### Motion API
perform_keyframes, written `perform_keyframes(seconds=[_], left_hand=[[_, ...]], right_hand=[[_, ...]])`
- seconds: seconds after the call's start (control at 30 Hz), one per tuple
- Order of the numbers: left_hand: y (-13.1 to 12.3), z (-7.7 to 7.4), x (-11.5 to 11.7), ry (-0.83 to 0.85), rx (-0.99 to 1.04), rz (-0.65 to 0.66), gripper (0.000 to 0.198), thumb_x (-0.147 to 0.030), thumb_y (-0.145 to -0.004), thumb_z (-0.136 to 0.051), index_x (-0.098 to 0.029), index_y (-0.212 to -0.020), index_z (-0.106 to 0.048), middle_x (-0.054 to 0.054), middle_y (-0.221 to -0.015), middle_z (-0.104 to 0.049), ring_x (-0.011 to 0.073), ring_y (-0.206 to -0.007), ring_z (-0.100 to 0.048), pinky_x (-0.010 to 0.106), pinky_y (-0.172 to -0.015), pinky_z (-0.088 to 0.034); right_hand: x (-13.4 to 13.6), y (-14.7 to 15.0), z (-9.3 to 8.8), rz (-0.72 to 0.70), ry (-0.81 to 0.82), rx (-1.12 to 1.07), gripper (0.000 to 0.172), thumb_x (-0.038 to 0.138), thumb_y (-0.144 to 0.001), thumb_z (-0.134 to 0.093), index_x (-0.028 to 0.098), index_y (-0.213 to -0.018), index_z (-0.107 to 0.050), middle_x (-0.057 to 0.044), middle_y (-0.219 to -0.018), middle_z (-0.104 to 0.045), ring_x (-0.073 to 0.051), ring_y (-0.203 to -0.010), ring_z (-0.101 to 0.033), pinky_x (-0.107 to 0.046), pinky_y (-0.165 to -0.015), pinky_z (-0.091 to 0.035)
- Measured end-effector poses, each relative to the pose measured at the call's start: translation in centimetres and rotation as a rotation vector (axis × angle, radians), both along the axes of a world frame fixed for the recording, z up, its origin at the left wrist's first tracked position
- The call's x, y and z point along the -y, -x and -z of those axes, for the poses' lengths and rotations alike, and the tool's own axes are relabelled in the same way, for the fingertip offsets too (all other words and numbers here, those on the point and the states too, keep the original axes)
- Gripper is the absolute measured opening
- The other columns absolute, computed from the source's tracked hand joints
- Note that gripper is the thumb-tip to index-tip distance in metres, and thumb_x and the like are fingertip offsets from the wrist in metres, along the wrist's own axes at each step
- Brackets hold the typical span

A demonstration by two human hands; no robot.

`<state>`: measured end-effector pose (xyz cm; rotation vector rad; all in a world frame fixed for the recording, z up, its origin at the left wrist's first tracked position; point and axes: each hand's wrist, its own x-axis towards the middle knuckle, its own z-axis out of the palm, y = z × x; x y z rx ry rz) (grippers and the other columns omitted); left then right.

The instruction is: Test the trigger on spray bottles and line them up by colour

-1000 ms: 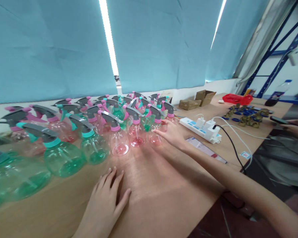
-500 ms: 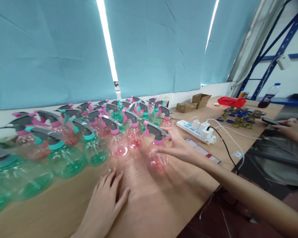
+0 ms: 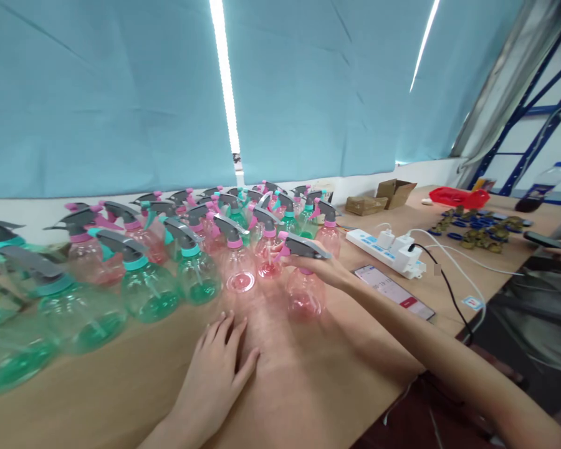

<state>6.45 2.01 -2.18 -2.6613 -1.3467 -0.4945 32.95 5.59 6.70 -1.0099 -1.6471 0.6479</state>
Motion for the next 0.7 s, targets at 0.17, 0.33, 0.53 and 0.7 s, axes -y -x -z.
perform_keyframes(seconds=[0.17,0.33,0.53,0.7], left_hand=[[0.1,-0.4,0.3,0.013,-0.005,0.017,0.05,-0.047,-0.095,-0.044,-0.012,-0.127,-0.06,0.019,-0.135,-0.057,0.0356,-0.127,-0.05,0.055,-0.102,-0.041],[0.9,-0.8,0.3,0.06,0.021,0.051,0.047,-0.044,-0.095,-0.048,-0.013,-0.129,-0.058,0.017,-0.137,-0.056,0.0344,-0.128,-0.05,0.052,-0.103,-0.042],[2.7,-0.3,0.3,0.033,0.038,0.016,0.047,-0.044,-0.095,-0.048,-0.016,-0.132,-0.056,0.016,-0.142,-0.052,0.0337,-0.13,-0.049,0.051,-0.104,-0.041],[3.1,-0.3,0.4,0.053,-0.003,-0.042,0.049,-0.043,-0.095,-0.048,-0.013,-0.133,-0.056,0.019,-0.142,-0.051,0.035,-0.13,-0.048,0.052,-0.103,-0.042]], right_hand=[[-0.2,1.8,0.2,-0.112,0.123,-0.095,0.021,0.031,-0.073,-0.068,0.021,-0.069,-0.05,0.004,-0.068,-0.05,-0.012,-0.064,-0.048,-0.025,-0.059,-0.04],[-0.3,3.7,0.6,-0.123,0.15,-0.058,0.015,0.032,-0.074,-0.069,0.022,-0.077,-0.058,0.002,-0.077,-0.059,-0.015,-0.072,-0.054,-0.028,-0.065,-0.043],[1.3,6.1,-0.8,-0.145,0.119,0.046,0.018,0.04,-0.077,-0.07,0.026,-0.08,-0.06,0.0,-0.079,-0.063,-0.017,-0.071,-0.055,-0.029,-0.06,-0.043],[2.3,7.5,-2.0,-0.155,0.126,-0.019,0.024,0.04,-0.076,-0.07,0.026,-0.068,-0.052,0.002,-0.068,-0.054,-0.016,-0.064,-0.051,-0.029,-0.058,-0.043]])
